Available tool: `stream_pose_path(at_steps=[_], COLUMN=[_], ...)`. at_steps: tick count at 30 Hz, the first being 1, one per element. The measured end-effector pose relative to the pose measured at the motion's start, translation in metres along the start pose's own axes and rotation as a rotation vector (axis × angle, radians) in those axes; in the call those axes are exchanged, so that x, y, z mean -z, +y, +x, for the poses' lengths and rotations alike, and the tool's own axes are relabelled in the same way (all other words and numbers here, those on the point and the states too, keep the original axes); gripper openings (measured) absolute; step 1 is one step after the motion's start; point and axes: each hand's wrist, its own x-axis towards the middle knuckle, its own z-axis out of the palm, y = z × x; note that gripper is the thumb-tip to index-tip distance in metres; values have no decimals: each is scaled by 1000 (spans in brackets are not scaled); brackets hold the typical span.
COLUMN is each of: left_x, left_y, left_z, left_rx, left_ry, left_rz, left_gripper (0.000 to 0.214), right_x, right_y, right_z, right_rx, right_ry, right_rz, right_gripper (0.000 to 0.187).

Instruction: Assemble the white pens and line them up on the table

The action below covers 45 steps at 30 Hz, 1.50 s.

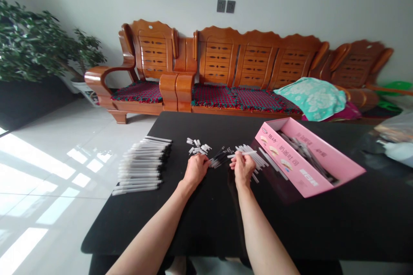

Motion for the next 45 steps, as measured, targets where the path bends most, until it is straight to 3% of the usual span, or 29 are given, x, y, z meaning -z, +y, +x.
stream_pose_path(at_steps=[9, 15, 19, 27, 35, 40, 45], left_x=[5, 12, 15, 15, 13, 12, 13], left_y=[5, -5, -11, -12, -12, -12, 0], left_z=[-7, -7, -6, -7, -7, -6, -8], left_rx=[11, 31, 83, 148, 127, 188, 199], left_ry=[110, 196, 177, 118, 97, 0, -89], left_rz=[16, -155, -261, -390, -490, -759, -819], left_gripper=[22, 20, 21, 24, 27, 36, 37], right_x=[0, -1, 2, 5, 5, 7, 5], right_y=[-1, -4, -6, -7, -11, -12, -16], right_z=[0, 4, 9, 9, 8, 10, 2], right_rx=[-43, -124, -195, -186, -210, -220, -250], right_ry=[-8, -24, -37, -65, -116, -209, -381], right_rz=[70, 375, 523, 528, 562, 628, 630], right_gripper=[31, 31, 33, 33, 27, 23, 23])
